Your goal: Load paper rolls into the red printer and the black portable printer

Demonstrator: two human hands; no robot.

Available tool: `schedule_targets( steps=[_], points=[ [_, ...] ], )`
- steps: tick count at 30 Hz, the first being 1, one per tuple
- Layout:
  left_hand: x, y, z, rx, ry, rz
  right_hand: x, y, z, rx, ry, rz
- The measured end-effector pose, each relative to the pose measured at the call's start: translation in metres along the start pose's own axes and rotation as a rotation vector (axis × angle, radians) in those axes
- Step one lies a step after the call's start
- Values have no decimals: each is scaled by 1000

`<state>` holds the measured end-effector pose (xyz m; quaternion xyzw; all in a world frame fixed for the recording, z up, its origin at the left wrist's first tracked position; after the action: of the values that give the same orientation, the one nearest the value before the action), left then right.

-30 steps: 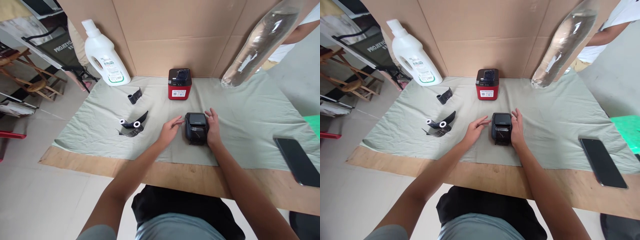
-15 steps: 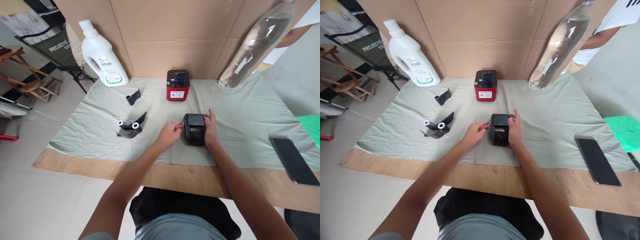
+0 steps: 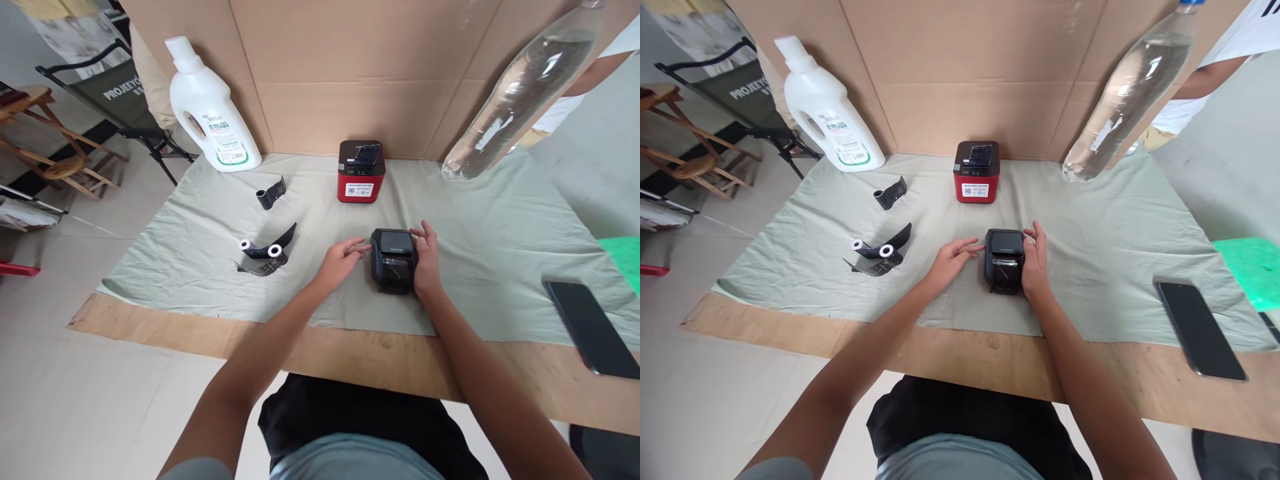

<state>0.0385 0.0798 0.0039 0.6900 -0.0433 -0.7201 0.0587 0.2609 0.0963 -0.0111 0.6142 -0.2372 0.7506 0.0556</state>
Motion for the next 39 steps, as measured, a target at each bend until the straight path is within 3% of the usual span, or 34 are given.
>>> schedule_targets(
  steps=[4, 13, 16, 20, 27, 33, 39],
  points=[
    [-1, -1, 1, -11, -49, -76, 3, 1, 2, -34, -1, -96],
    [-22, 9, -1, -63, -495, -427, 14, 3, 1, -46, 3, -111],
    [-14, -2, -2, -41, -455, -330, 16, 4, 1, -46, 2, -106],
    [-4, -27, -11, 130, -318, -89, 17, 4, 0, -52, -7, -105],
    [-18, -44, -24, 406, -410, 208, 18, 4, -1, -58, -42, -109],
    [-31, -45, -29, 443, -487, 234, 21, 6, -1, -48, -40, -92],
    [-27, -46, -33, 407, -468, 261, 21, 7, 0, -48, -39, -86]
  ],
)
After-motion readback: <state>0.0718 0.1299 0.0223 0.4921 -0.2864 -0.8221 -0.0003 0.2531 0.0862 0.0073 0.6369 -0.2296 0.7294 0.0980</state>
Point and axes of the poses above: each hand's wrist, its own y-axis away from the middle knuckle, its own z-axis out of the back of the hand, x = y × z, the point moved 8 cm from there along -y, towards the middle knuckle, and after that the axes turned 12 degrees about -x, right-handed, at the moved point
